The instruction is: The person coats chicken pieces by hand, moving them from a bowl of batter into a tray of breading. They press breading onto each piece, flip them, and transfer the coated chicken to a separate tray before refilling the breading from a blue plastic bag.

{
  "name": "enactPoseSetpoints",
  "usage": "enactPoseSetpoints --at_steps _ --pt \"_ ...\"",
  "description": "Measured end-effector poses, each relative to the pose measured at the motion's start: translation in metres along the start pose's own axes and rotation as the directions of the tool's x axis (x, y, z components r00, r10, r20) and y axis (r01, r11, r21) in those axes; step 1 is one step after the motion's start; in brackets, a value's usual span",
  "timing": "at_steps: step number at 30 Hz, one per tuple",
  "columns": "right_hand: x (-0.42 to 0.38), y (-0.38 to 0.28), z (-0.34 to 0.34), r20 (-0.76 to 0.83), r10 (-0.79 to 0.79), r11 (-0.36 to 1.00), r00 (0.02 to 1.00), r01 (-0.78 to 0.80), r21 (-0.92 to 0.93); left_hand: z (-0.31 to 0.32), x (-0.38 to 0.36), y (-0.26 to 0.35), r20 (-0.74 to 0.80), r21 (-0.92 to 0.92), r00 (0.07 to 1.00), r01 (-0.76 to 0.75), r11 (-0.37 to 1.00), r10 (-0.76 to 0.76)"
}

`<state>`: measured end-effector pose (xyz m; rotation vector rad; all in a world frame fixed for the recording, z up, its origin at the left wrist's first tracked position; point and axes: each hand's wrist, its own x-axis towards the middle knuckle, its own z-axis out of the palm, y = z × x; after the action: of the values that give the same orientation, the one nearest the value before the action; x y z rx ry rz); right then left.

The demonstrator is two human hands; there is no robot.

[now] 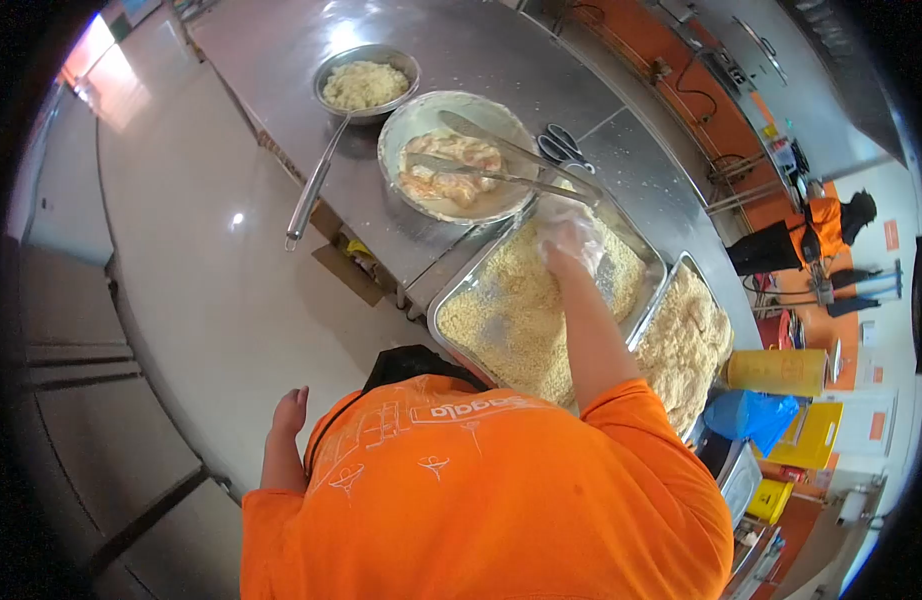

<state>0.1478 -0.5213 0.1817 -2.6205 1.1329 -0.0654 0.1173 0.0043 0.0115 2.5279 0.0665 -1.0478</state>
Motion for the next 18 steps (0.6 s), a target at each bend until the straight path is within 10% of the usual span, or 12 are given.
enactPoseSetpoints --at_steps 3,6,8,10,14,17,18 --pt "0.013 0.041 0.037 0.009 -0.071 0.943 0.997 0.064 0.328 0.019 0.008 -0.02 -0.019 0.014 1.0 0.012 1.0 -0.012" --pt "0.024 0.013 0.016 0.237 -0.156 0.988 0.959 0.15 0.045 0.013 0.001 -0.013 -0.029 0.026 0.998 0.059 0.998 -0.058" --pt "0.018 0.002 0.033 0.024 -0.275 0.959 0.961 0.276 -0.063 0.017 -0.008 -0.013 -0.044 -0.078 0.995 0.083 0.993 -0.086" --pt "0.044 0.059 0.09 0.1 -0.55 0.737 0.829 0.538 -0.41 0.019 -0.014 -0.017 -0.042 -0.165 0.993 0.104 0.981 -0.113" --pt "0.035 0.046 0.074 0.123 -0.329 0.944 0.936 0.323 0.068 0.023 -0.013 -0.022 0.058 0.045 0.979 0.191 0.98 -0.194" --pt "-0.018 0.0 0.026 -0.117 -0.464 0.835 0.878 0.39 -0.388 0.022 -0.004 -0.021 0.009 -0.082 0.992 0.129 0.988 -0.129" --pt "-0.029 -0.014 0.016 0.081 -0.459 0.774 0.885 0.443 -0.452 0.022 0.002 -0.022 -0.035 -0.119 0.994 0.094 0.988 -0.099"
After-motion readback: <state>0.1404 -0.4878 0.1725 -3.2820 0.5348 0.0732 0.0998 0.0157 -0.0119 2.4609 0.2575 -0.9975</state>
